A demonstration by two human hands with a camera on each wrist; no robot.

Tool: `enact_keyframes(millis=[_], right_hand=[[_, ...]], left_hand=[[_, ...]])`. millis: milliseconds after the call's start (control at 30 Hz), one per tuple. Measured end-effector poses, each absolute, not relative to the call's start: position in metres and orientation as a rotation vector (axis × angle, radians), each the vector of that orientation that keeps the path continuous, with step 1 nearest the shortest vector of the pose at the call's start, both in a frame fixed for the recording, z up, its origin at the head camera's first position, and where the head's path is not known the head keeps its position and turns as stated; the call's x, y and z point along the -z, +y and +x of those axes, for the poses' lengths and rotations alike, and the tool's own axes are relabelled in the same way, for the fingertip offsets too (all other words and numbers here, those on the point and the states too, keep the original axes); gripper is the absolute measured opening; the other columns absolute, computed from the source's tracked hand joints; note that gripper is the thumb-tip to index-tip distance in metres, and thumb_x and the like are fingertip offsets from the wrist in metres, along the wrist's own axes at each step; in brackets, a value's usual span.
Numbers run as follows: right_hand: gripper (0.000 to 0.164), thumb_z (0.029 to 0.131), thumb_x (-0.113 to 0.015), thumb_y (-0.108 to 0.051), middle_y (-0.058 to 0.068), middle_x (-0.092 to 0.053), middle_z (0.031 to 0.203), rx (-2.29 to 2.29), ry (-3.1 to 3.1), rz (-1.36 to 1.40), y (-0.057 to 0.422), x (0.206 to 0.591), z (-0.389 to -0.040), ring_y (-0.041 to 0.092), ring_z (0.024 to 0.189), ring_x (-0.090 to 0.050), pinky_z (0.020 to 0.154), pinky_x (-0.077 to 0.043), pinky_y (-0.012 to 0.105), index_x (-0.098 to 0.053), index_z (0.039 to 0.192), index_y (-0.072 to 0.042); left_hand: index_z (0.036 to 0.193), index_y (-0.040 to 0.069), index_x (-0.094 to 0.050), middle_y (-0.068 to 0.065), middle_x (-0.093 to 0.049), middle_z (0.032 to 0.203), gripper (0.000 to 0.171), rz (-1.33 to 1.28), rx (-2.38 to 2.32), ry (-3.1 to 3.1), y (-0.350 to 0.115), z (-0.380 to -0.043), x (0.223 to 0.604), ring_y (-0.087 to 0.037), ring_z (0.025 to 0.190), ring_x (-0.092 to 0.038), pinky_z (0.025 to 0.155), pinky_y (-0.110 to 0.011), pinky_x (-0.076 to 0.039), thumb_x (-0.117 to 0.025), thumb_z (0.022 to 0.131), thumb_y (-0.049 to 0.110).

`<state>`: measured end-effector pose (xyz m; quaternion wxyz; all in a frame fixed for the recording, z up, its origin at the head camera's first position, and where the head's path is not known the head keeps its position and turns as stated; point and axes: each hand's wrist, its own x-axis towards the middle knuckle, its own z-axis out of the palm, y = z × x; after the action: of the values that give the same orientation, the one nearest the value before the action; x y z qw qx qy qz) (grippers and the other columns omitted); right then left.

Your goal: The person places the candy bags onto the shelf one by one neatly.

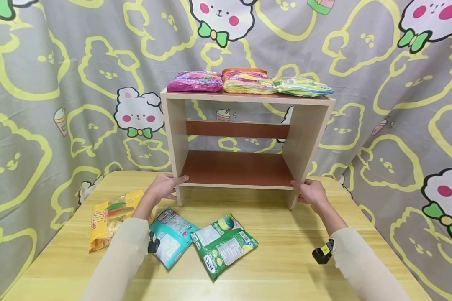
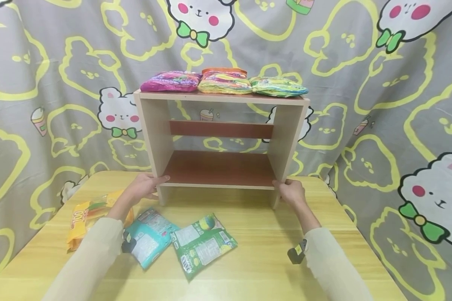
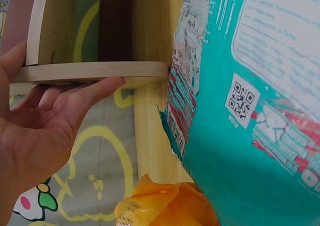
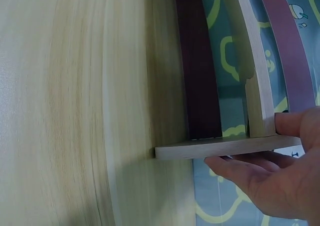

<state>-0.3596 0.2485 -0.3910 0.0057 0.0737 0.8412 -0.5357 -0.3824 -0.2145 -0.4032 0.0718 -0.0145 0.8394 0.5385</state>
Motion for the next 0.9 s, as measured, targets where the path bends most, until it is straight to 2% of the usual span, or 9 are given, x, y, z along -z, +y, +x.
enact_keyframes(millis=[200, 533, 900], right_hand=[[0.058, 0.096, -0.053, -0.036, 0.028, -0.05, 0.132, 1.677, 2.661, 0.226, 0.2483, 0.3928, -0.3592, 0.039, 0.114, -0.057, 0.087, -0.053, 0.039, -0.047, 0.135, 0.006], [0.058, 0.095, -0.055, -0.035, 0.028, -0.049, 0.132, 1.672, 2.66, 0.245, 0.2478, 0.3911, -0.3607, 0.038, 0.11, -0.059, 0.078, -0.056, 0.031, -0.048, 0.134, 0.007], [0.058, 0.094, -0.056, -0.036, 0.028, -0.051, 0.131, 1.679, 2.662, 0.26, 0.2495, 0.3933, -0.3624, 0.033, 0.104, -0.062, 0.081, -0.056, 0.034, -0.049, 0.132, 0.008]], left_hand=[[0.129, 0.007, -0.058, -0.016, -0.051, 0.135, 0.061, -0.041, -1.615, 2.527, -0.214, -0.3813, 0.4036, -0.039, 0.122, -0.05, 0.081, -0.044, -0.055, -0.066, 0.085, 0.048], [0.129, 0.007, -0.058, -0.016, -0.051, 0.136, 0.062, -0.034, -1.631, 2.51, -0.2157, -0.3829, 0.4053, -0.039, 0.123, -0.049, 0.082, -0.045, -0.055, -0.067, 0.084, 0.049], [0.13, 0.007, -0.057, -0.017, -0.05, 0.137, 0.064, -0.032, -1.63, 2.519, -0.2151, -0.3834, 0.4048, -0.041, 0.124, -0.048, 0.08, -0.045, -0.056, -0.067, 0.084, 0.05]])
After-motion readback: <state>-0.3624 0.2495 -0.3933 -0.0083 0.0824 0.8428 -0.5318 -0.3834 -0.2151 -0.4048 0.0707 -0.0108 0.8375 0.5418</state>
